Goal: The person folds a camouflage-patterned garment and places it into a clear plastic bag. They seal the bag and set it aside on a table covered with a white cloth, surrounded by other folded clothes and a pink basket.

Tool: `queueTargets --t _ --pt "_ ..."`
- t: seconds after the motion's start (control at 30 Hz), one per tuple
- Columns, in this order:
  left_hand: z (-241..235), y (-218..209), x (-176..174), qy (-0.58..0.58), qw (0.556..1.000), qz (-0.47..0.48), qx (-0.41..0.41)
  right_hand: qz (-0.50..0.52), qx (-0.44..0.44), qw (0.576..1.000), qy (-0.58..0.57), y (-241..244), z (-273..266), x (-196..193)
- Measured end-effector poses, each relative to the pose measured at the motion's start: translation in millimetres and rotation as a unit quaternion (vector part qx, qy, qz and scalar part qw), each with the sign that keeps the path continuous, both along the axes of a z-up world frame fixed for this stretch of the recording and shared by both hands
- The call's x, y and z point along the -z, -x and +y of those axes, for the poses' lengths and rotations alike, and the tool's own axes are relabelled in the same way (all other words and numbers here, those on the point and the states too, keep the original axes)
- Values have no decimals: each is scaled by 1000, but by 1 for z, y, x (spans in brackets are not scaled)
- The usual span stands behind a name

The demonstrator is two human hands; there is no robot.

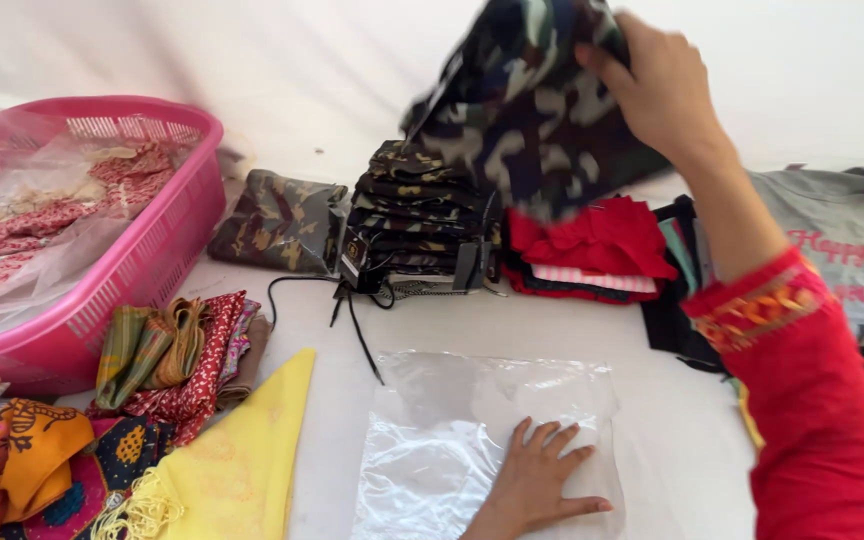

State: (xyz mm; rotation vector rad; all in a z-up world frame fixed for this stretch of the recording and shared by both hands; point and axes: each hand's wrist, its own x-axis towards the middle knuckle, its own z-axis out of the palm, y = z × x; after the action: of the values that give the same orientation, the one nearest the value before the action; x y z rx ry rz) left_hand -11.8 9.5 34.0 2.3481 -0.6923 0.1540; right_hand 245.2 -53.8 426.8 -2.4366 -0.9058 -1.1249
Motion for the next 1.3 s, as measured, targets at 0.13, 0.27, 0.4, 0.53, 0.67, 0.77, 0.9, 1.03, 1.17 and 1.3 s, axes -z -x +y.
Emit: queueTargets --t 0.13,0.27,0.4,0.53,0.67,0.77,0.9,1.03,1.17,1.3 --pt "1 8 -18 9 999 -46 -20 201 -56 977 45 37 -47 21" --pt "0 18 -32 8 998 -57 -21 224 0 969 104 79 -79 73" --pt "-27 20 12 -40 997 -54 31 84 71 979 170 157 -96 132" --pt "-46 28 35 -75 980 -172 69 -126 -90 958 241 203 -127 238" --pt "-49 35 35 -31 989 -81 117 -2 -167 910 378 227 -163 315" --pt "-55 44 40 -17 988 -102 112 240 -134 927 254 245 -184 327" --pt "-72 71 24 -93 956 -215 176 277 -103 938 181 262 -206 320" --pt "-67 101 -39 -86 867 -417 259 395 -185 882 178 264 -225 279" --pt "-19 54 -65 -52 880 -469 64 540 -159 826 -5 215 -235 288" --pt "37 18 -44 11 910 -271 -312 439 80 890 -96 158 -204 347"
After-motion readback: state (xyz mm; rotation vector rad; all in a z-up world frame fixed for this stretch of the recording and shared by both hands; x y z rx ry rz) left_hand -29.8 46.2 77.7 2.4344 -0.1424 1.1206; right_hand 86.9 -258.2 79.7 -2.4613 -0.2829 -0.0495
